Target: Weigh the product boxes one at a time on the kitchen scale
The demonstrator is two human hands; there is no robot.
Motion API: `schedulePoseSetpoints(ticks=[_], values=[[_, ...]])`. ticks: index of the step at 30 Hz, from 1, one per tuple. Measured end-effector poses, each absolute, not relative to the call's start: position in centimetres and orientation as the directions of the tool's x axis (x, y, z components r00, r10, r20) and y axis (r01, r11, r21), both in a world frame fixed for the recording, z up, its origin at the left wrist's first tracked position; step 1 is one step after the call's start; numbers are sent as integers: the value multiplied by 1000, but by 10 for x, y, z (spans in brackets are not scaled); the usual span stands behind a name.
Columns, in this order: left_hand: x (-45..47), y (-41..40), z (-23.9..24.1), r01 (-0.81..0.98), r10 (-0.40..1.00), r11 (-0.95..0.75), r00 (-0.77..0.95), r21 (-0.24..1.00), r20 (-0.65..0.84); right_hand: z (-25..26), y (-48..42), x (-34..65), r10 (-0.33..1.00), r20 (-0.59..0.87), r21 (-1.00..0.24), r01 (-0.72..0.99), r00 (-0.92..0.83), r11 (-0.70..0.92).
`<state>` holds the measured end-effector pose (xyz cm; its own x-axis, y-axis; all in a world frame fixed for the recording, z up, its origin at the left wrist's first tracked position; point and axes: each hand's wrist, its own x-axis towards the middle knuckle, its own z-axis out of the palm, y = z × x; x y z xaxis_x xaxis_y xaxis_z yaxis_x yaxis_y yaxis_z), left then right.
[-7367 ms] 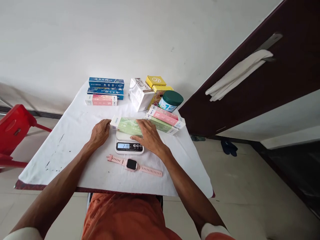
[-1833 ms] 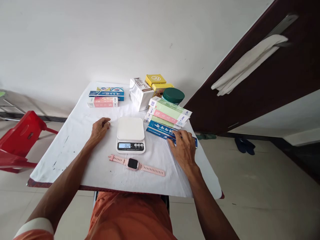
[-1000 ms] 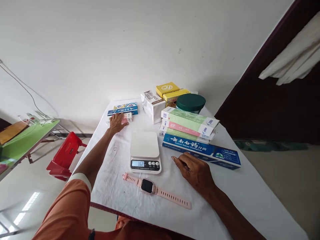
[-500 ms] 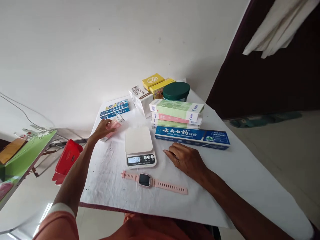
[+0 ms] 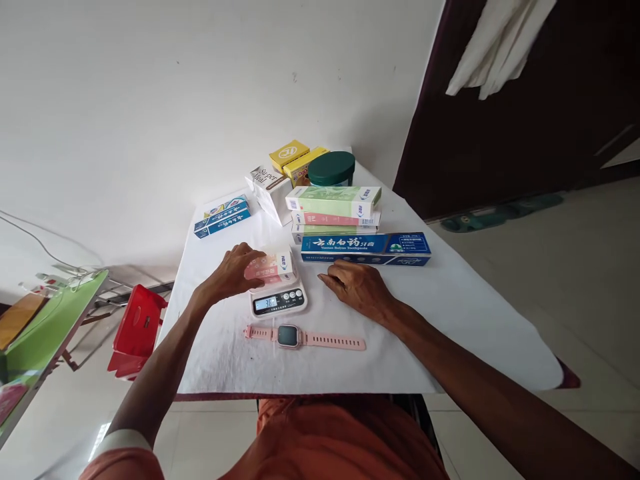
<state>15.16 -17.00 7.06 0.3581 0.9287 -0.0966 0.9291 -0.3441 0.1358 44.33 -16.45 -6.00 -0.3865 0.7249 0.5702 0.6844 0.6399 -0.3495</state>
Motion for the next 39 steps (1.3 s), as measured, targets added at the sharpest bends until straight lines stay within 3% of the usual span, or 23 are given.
schedulePoseSetpoints(ticks=[4, 10, 14, 25, 31, 34, 39], values=[[146, -169, 74, 930, 930, -342, 356, 137, -89, -60, -165, 444, 708, 579, -324, 682, -405, 655], [134, -174, 104, 896, 932, -357, 322, 263, 167, -60, -166, 444, 702, 577, -323, 672, -418, 666], [134, -176, 111, 905, 935, -330, 275, 268, 223, -60, -166, 444, 700, 572, -311, 677, -427, 667], [145, -172, 78, 947, 944, -275, 298, 164, -139, -60, -166, 443, 710, 550, -297, 691, -440, 659], [161, -168, 104, 859, 897, -435, 439, 271, 51, -54, -172, 439, 726, 467, -255, 710, -505, 657], [196, -158, 116, 814, 838, -545, 528, 199, 136, -49, -174, 436, 755, 398, -251, 730, -521, 636], [268, -127, 100, 687, 693, -721, 715, 93, 94, -47, -175, 434, 765, 360, -215, 751, -534, 625]])
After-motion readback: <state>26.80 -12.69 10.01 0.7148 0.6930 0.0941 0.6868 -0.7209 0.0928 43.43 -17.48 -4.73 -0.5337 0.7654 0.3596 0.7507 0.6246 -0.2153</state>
